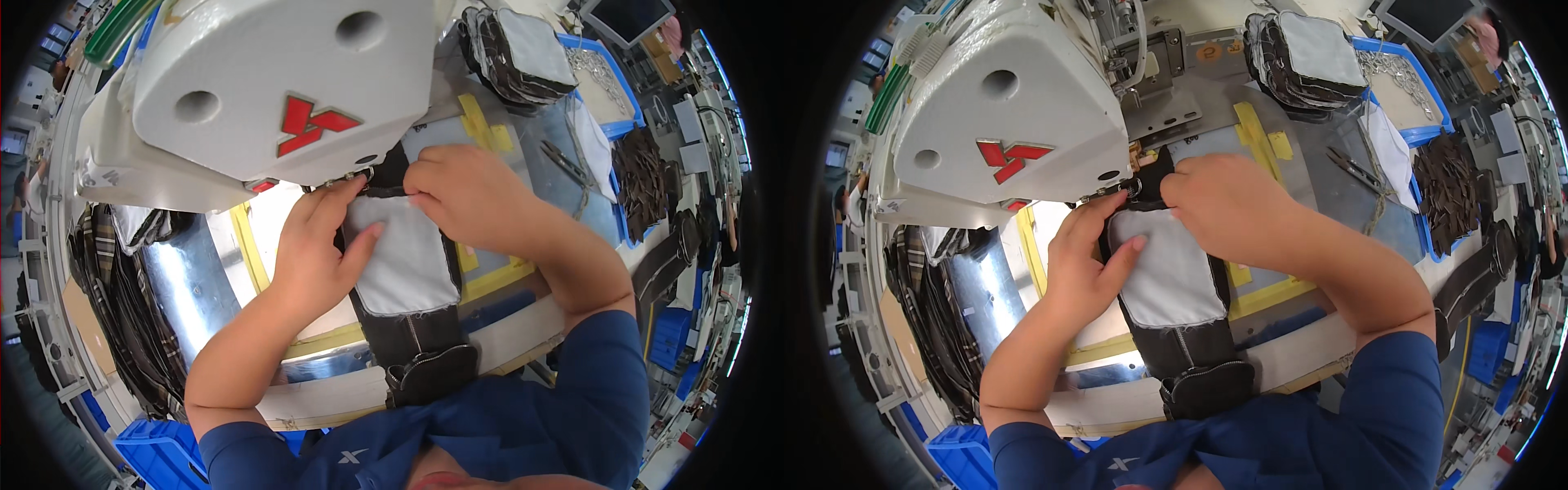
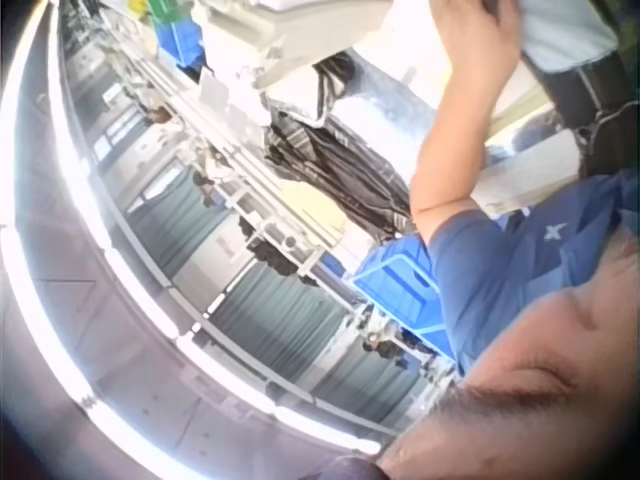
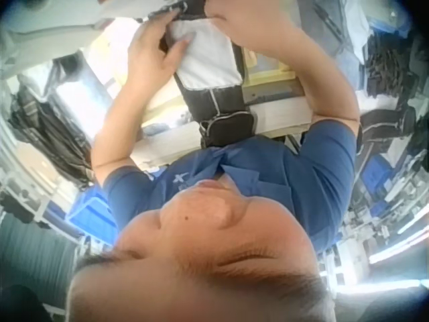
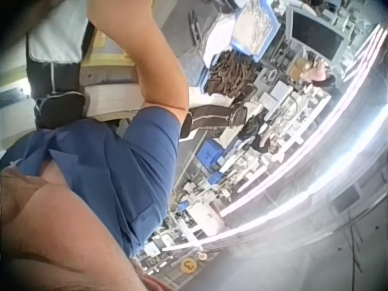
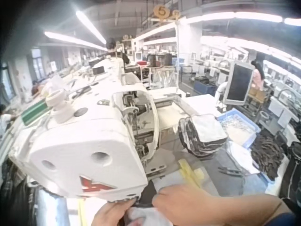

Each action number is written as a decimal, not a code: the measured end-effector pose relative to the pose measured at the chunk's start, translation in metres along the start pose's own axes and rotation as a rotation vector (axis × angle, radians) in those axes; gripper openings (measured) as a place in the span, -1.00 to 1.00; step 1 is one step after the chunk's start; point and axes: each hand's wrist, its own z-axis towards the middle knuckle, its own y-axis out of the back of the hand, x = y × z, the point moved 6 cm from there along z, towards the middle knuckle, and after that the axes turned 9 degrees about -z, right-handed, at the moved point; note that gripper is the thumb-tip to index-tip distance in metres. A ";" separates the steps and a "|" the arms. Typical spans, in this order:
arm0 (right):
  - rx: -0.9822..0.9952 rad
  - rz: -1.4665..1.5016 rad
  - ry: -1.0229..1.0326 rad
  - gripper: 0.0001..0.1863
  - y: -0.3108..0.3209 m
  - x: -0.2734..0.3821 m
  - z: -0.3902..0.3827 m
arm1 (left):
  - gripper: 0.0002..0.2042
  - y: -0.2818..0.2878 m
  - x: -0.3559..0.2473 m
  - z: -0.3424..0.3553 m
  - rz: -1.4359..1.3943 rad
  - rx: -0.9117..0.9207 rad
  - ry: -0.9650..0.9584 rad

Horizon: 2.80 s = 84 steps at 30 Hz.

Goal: The person operates an industrial sewing machine to stitch a zipper onto a black fabric pouch. They repeatedly align the zipper tape with the fabric edge, guide the material under the needle, and sew along the seam. The person handles multiple pouches, flipping them to access different sides and ensuring the zipper is securely attached.

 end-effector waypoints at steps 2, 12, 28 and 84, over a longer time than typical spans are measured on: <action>-0.061 0.070 0.015 -0.89 0.008 0.012 -0.001 | -0.55 0.002 0.003 -0.002 -0.034 0.041 0.094; -0.246 0.320 0.136 -0.77 0.012 0.029 -0.002 | -0.68 0.021 -0.003 -0.010 -0.119 -0.133 -0.176; -0.206 0.421 0.018 -0.88 -0.011 0.015 0.004 | -0.82 0.015 0.015 -0.010 -0.351 -0.037 0.148; 0.067 0.179 -0.234 -0.76 -0.032 -0.041 0.074 | -0.76 0.017 0.077 0.035 0.202 0.054 0.061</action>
